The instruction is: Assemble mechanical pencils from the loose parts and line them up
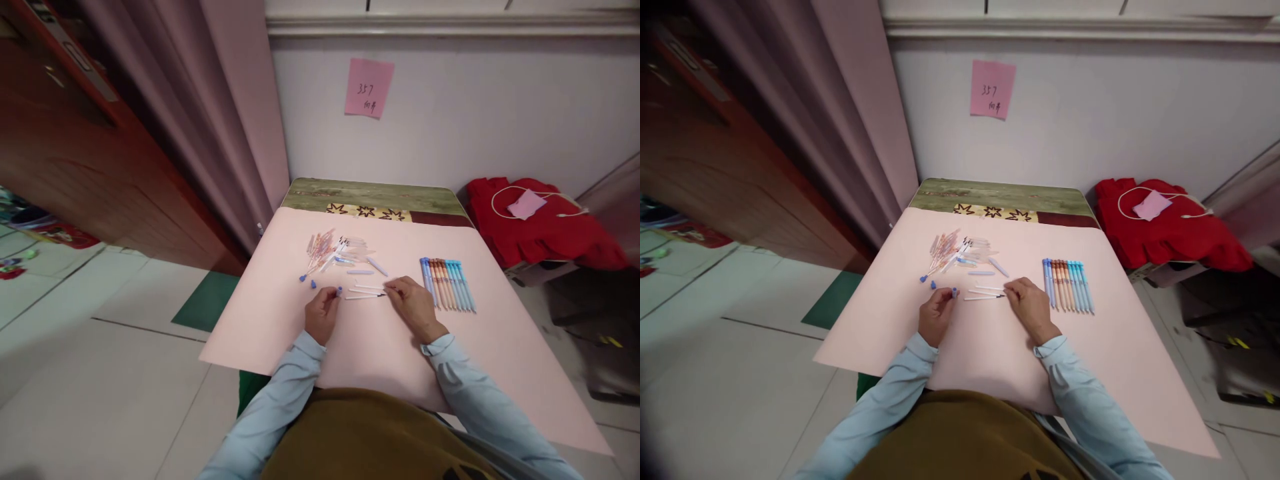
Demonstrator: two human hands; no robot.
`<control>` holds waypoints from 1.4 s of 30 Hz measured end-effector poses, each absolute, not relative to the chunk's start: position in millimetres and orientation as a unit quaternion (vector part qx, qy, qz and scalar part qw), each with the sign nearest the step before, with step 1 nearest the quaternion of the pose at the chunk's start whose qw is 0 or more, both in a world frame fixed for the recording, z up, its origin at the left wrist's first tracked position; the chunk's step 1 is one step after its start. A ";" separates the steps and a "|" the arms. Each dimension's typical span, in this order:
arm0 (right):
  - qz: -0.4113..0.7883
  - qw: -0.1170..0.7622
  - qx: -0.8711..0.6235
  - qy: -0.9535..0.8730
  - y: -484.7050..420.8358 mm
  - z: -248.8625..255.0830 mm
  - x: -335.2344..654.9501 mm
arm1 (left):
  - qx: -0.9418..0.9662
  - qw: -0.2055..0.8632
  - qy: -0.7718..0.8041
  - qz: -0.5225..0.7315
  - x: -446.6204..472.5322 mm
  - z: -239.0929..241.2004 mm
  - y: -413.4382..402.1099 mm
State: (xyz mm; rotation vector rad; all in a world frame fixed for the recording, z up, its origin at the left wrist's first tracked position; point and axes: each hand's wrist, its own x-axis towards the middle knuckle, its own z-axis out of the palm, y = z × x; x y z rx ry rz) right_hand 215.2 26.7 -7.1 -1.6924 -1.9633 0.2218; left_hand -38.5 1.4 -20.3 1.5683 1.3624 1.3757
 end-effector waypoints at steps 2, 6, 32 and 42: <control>0.069 0.253 -0.622 -0.738 27.6 -10.0 215.8 | 0.609 0.305 0.519 0.516 -39.0 -21.7 0.8; 0.073 0.248 -0.613 -0.747 28.7 -12.0 216.7 | 0.638 0.291 0.507 0.501 -40.2 -27.3 1.2; 0.068 0.292 -0.699 -0.649 61.9 -0.9 201.9 | 0.534 0.375 0.535 0.537 -39.7 -17.0 7.4; 0.093 0.188 -0.677 -0.706 26.1 5.6 214.4 | 0.537 0.372 0.529 0.541 -36.5 -16.3 6.4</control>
